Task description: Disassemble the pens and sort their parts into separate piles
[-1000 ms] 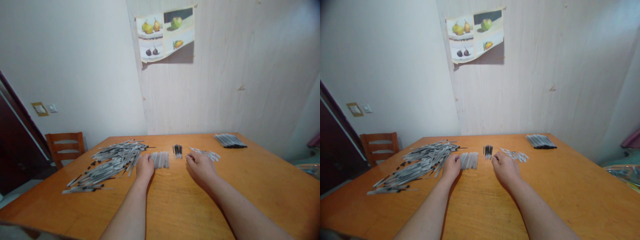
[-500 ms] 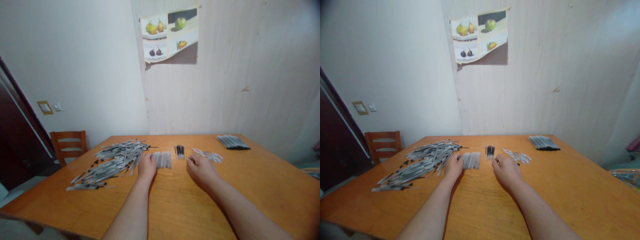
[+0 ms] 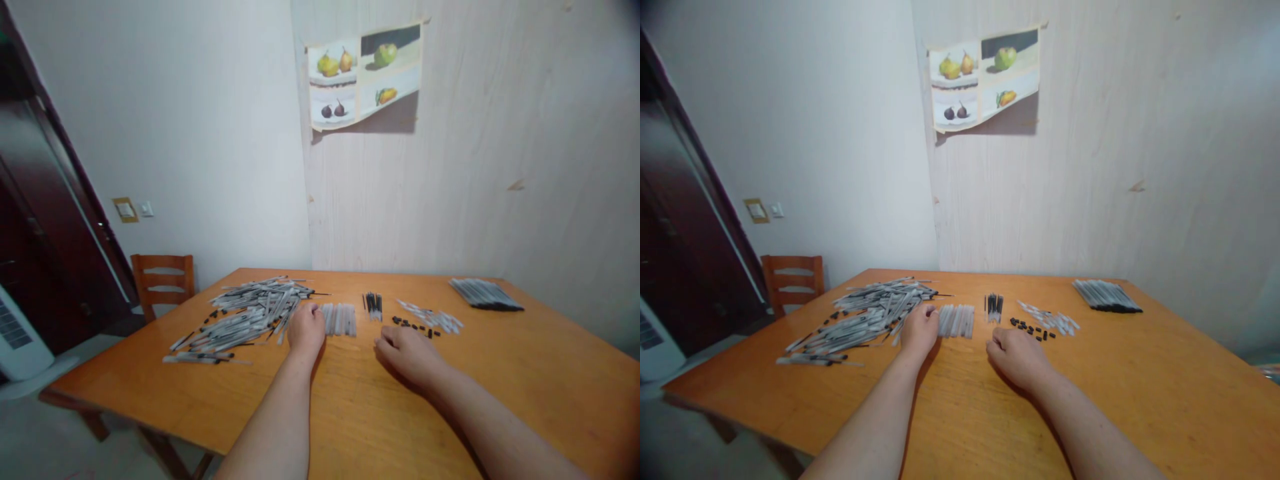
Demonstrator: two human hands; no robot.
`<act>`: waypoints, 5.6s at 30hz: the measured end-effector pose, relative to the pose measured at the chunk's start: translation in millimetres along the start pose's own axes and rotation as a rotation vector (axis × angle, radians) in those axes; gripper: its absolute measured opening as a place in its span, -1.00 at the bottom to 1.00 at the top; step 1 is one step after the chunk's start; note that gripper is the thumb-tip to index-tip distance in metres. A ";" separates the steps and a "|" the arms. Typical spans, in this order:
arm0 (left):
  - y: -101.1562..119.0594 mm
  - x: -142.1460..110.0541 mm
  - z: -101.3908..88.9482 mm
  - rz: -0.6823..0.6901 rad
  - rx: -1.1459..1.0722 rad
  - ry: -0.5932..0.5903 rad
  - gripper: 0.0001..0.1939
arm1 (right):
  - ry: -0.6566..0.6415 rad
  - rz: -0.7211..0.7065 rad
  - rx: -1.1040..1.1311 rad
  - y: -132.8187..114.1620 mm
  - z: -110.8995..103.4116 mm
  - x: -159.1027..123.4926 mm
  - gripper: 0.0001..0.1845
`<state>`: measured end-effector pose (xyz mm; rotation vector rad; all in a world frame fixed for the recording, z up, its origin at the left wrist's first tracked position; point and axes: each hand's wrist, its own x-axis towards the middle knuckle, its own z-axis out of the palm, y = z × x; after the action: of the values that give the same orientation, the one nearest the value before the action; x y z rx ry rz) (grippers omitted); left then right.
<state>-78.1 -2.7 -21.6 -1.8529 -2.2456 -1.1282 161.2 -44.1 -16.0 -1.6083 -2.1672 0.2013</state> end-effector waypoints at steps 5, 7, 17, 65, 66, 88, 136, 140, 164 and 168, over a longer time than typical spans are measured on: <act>-1.5 4.4 -12.0 -0.082 -0.065 0.021 -0.73 | -0.051 -0.040 -0.016 1.7 2.7 -0.9 -0.70; -2.4 6.4 -16.8 -0.133 -0.075 0.022 -0.72 | -0.066 -0.043 -0.012 2.5 3.1 -0.6 -0.69; -28.0 6.5 -35.5 -0.215 0.155 0.032 -0.73 | -0.085 -0.055 0.000 8.8 7.7 3.6 -0.69; -70.3 18.4 -56.4 -0.293 0.496 -0.050 -0.67 | -0.116 -0.062 -0.014 16.8 12.9 7.1 -0.63; -70.2 18.4 -56.2 -0.294 0.499 -0.051 -0.67 | -0.115 -0.061 -0.013 16.4 12.6 6.8 -0.63; -20.0 11.8 -51.4 -0.158 0.123 0.057 -0.72 | -0.056 -0.021 0.053 9.8 8.0 5.7 -0.66; 96.5 -35.3 18.1 -0.379 -1.593 -0.486 -0.69 | -0.267 0.309 1.562 -6.7 -0.7 7.8 -0.75; 98.0 -36.3 18.3 -0.359 -1.575 -0.467 -0.71 | -0.212 0.287 1.545 -5.7 0.3 7.9 -0.73; 98.3 -35.2 23.9 -0.379 -1.551 -0.356 -0.72 | -0.058 0.284 1.469 -7.1 2.4 9.2 -0.70; 98.1 -34.9 25.6 -0.388 -1.570 -0.354 -0.70 | -0.151 0.295 1.505 -5.6 3.4 9.5 -0.63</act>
<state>27.2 -15.2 -6.1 -1.8410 -1.8267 -3.5391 152.6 -36.5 -14.6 -0.8969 -1.0922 1.5870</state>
